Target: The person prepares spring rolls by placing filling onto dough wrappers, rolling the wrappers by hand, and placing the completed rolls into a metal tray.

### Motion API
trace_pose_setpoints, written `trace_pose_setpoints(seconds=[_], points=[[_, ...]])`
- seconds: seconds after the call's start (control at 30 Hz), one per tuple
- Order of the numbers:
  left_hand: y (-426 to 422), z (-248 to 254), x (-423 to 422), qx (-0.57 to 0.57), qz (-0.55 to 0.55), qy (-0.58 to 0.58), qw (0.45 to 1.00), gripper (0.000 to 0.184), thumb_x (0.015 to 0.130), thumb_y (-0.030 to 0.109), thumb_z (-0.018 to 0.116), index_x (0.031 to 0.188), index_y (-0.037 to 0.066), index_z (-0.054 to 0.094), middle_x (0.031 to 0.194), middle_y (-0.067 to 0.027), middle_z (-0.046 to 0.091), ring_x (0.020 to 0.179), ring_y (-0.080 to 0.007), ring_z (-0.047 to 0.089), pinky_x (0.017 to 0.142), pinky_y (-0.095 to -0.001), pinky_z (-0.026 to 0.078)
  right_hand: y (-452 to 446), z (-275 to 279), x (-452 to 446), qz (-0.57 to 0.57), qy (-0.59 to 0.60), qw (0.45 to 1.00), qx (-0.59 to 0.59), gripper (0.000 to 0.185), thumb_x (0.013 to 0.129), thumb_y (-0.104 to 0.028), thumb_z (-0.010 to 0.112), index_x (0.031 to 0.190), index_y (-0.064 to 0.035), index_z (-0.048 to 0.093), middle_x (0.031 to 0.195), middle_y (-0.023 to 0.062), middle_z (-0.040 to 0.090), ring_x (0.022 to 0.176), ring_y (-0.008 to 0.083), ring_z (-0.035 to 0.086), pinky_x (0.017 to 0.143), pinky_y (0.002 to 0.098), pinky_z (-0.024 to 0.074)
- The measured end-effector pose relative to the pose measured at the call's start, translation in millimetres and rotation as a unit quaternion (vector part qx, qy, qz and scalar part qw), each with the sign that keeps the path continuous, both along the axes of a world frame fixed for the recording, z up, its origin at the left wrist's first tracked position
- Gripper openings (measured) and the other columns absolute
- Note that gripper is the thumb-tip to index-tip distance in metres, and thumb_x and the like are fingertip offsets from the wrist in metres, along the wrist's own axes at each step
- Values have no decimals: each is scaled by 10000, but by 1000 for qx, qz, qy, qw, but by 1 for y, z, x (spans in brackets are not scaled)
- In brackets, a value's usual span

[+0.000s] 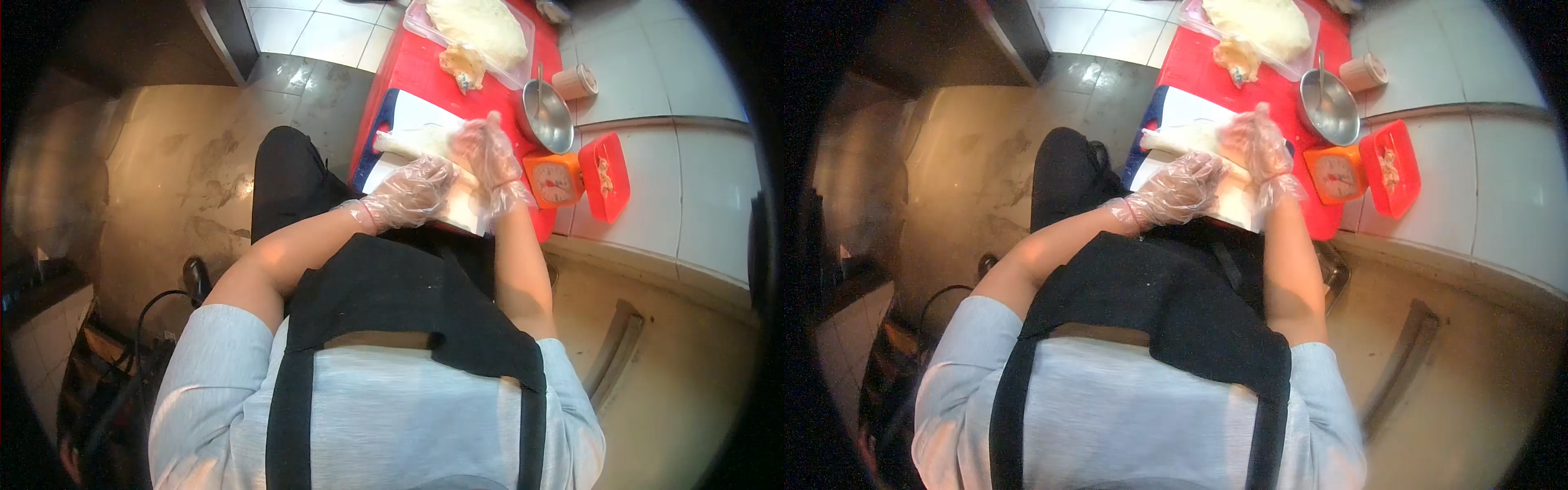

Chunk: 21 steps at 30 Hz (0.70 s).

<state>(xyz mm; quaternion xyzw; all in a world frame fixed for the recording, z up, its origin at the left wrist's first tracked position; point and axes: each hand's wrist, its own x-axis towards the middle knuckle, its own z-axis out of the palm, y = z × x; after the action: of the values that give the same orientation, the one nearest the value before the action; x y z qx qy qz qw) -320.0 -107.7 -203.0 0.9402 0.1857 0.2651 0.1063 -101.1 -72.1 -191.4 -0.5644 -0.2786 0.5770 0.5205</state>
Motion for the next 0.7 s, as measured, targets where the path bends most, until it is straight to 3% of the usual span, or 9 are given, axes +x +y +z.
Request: trace_pose_setpoints(seconds=[0.07, 0.17, 0.2, 0.27, 0.3, 0.4, 0.5, 0.53, 0.7], points=[[0, -5, 1, 18, 1, 4, 1000, 488, 851, 233, 592, 1249, -47, 572, 1192, -172, 576, 1138, -317, 550, 1044, -429, 435, -11, 5, -8, 40, -54, 996, -65, 548, 1026, -517, 477, 1045, 17, 600, 921, 127, 673, 830, 230, 679, 751, 309, 570], [0, 1, 0, 37, -3, 23, 999, 476, 840, 226, 595, 1230, -45, 582, 1166, -167, 578, 1113, -306, 556, 1037, -420, 438, 10, 5, -7, -41, -66, 997, -12, 522, 1022, -494, 506, 1035, 19, 601, 946, 128, 674, 834, 218, 672, 740, 297, 566], [1, 4, -1, 42, -5, 31, 999, 469, 835, 223, 596, 1221, -44, 588, 1155, -165, 580, 1105, -303, 557, 1036, -417, 439, 21, -13, 8, 59, -17, 998, 20, 514, 1019, -476, 523, 1045, 32, 594, 957, 140, 660, 868, 232, 670, 771, 313, 564], [3, -5, 2, 21, -18, 27, 999, 449, 829, 208, 591, 1203, -41, 601, 1145, -161, 580, 1094, -303, 558, 1028, -411, 442, 25, -10, -25, 100, 9, 995, -12, 554, 1016, -513, 508, 1076, 31, 599, 935, 150, 665, 795, 221, 682, 714, 323, 573], [3, -9, 3, 10, -27, 26, 999, 440, 826, 200, 588, 1194, -40, 607, 1140, -160, 580, 1088, -304, 558, 1024, -407, 444, 17, 20, -57, 81, 1, 994, -76, 538, 1017, -503, 513, 1057, 26, 601, 929, 145, 660, 804, 229, 684, 715, 327, 578], [2, 6, -1, 54, -15, 47, 997, 414, 828, 184, 581, 1172, -43, 619, 1136, -156, 584, 1084, -303, 559, 1004, -396, 451, 36, -8, -27, -11, -49, 998, 48, 535, 996, -508, 551, 1029, 24, 594, 931, 163, 651, 828, 265, 691, 735, 364, 593], [1, -2, 2, 100, 7, 4, 995, 435, 835, 194, 581, 1195, -48, 606, 1131, -157, 581, 1082, -299, 557, 995, -394, 452, 8, -5, -3, -1, -20, 1000, 8, 511, 998, -486, 555, 1012, 24, 591, 886, 164, 648, 787, 257, 687, 720, 357, 596], [1, -3, 2, 84, 2, 8, 996, 446, 837, 198, 584, 1207, -51, 600, 1137, -160, 581, 1089, -301, 557, 999, -397, 452, -7, 2, 3, 26, -62, 997, -37, 471, 1002, -462, 564, 997, 7, 611, 830, 132, 659, 802, 250, 693, 779, 372, 592], [1, -4, 2, 6, -12, 18, 1000, 502, 840, 216, 602, 1260, -57, 571, 1174, -183, 582, 1139, -316, 551, 1028, -418, 439, -39, -9, 59, 62, -106, 990, -65, 438, 1005, -450, 561, 1002, -16, 623, 822, 96, 656, 768, 208, 689, 697, 316, 585]])
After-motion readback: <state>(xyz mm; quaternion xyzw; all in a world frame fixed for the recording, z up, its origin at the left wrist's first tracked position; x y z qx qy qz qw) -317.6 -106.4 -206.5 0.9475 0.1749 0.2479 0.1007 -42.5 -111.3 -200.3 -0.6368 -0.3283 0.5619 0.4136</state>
